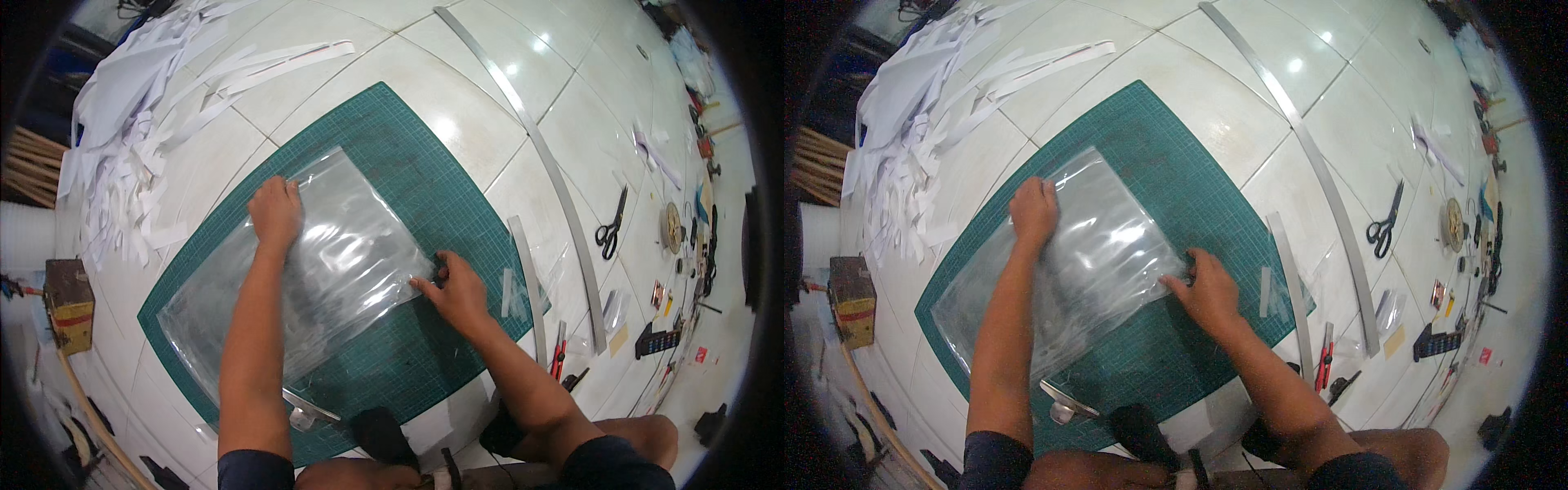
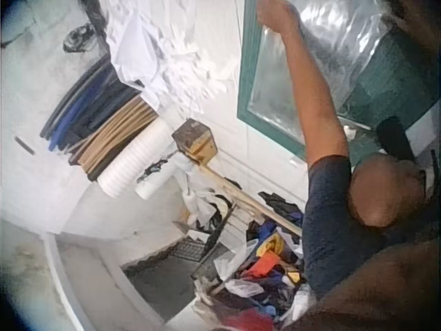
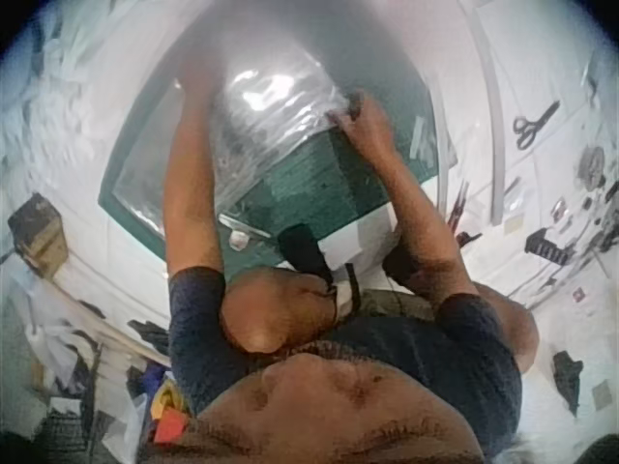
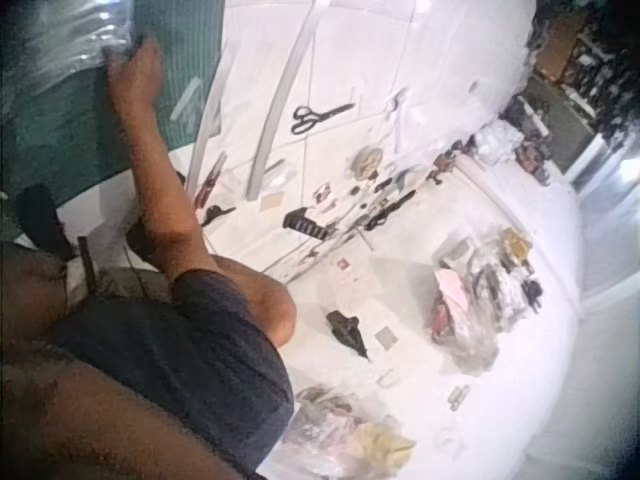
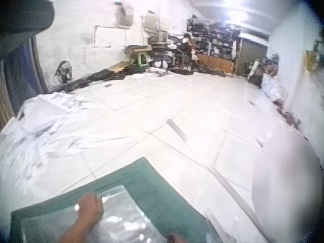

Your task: The person cuts a clear plastic sheet using a utility knife and a metal ruler on a green cutting mat.

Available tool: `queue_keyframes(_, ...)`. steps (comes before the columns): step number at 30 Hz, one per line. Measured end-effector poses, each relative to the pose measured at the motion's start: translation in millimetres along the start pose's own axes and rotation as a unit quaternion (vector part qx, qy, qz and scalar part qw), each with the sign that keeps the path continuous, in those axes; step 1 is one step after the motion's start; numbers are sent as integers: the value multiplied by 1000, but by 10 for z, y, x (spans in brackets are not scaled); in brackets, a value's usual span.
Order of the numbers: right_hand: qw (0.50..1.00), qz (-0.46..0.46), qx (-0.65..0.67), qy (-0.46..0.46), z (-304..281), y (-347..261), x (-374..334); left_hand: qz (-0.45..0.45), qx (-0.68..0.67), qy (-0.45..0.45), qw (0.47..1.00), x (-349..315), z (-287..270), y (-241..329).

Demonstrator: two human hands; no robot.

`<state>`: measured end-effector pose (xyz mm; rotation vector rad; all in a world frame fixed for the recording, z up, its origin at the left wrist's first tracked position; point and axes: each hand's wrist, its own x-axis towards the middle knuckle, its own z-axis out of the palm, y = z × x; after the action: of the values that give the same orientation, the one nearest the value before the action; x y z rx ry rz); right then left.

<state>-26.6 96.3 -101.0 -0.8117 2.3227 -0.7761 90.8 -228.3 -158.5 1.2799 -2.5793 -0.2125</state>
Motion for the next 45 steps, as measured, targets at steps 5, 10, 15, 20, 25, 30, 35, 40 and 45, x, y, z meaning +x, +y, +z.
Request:
queue_keyframes(5, 987, -77, -129, 50, 136, 87, -80, 23, -17, 77, 997, -38, 71, 71)
queue_keyframes(10, 967, -127, -179, 129, 177, 23, 28, 2, -40, 46, 998, -73, 15, 72)
queue_keyframes(15, 983, -13, -121, 138, 392, -116, 718, 15, -84, -16, 996, -175, 117, 429)
queue_keyframes(20, 995, 43, 56, 66, 64, -107, 1082, 99, -192, 31, 976, -280, -178, 793)
queue_keyframes(25, 978, 21, 203, -37, 271, -31, 1066, 108, -219, -10, 970, -376, -194, 447)
queue_keyframes(30, 989, -64, 83, 100, 177, 395, 1357, 30, -112, -243, 963, -246, -595, -217)
queue_keyframes(35, 985, -54, -32, 163, -315, 833, 1659, -56, -121, -298, 945, -668, -1014, -1246)
queue_keyframes(40, 989, -77, 32, 121, -457, 895, 1745, -102, -225, -279, 928, -1180, -1228, -1972)
queue_keyframes(45, 991, -36, 33, 121, -487, 860, 1728, -149, -297, -221, 917, -1395, -1278, -2222)
